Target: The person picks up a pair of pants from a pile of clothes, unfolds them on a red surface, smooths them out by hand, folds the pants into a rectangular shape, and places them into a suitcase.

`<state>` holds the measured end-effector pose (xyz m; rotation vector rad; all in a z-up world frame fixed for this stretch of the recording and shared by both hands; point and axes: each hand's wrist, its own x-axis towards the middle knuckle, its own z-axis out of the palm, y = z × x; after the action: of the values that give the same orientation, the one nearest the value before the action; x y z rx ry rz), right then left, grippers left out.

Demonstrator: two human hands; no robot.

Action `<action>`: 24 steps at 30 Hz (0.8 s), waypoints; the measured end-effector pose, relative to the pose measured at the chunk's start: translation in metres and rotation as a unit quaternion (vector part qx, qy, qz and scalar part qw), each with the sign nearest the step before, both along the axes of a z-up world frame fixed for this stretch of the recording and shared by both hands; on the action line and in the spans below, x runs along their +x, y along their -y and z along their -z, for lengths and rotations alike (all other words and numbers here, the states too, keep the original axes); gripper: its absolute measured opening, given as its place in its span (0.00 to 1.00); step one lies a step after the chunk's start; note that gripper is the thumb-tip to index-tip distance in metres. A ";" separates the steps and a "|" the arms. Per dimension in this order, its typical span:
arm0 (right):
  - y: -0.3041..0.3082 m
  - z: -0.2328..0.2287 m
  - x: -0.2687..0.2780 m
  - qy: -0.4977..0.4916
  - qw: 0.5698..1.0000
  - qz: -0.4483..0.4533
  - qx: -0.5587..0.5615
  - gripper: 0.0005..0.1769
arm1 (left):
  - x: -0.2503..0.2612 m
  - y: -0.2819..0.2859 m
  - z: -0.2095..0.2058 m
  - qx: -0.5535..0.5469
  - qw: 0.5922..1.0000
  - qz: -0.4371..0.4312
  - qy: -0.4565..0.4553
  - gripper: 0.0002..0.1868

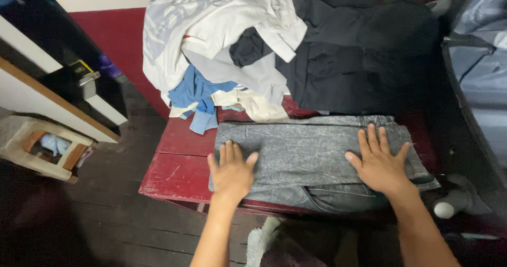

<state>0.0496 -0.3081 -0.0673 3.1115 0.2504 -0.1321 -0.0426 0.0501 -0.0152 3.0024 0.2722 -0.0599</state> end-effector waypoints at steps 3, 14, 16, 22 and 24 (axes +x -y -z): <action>0.000 -0.001 -0.002 0.000 1.000 -0.005 0.019 0.46 | 0.018 0.074 -0.015 -0.081 0.989 0.092 0.077 0.40; 0.007 0.006 0.002 -0.003 1.000 -0.007 0.010 0.46 | 0.041 0.050 0.000 -0.083 0.985 0.134 -0.064 0.37; 0.006 -0.003 0.007 0.006 1.000 -0.004 0.002 0.46 | 0.047 -0.001 -0.001 -0.022 0.995 0.095 -0.013 0.38; -0.040 -0.038 0.005 0.021 0.999 -0.027 0.018 0.44 | 0.075 0.033 0.012 0.072 0.996 -0.036 0.044 0.38; -0.075 -0.044 -0.003 0.087 0.993 -0.073 0.043 0.41 | 0.072 0.081 0.009 0.019 0.992 0.107 0.066 0.31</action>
<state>0.0470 -0.2336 -0.0231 3.1492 0.4905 0.1544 0.0298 -0.0305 -0.0246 3.0433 -0.0629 0.1234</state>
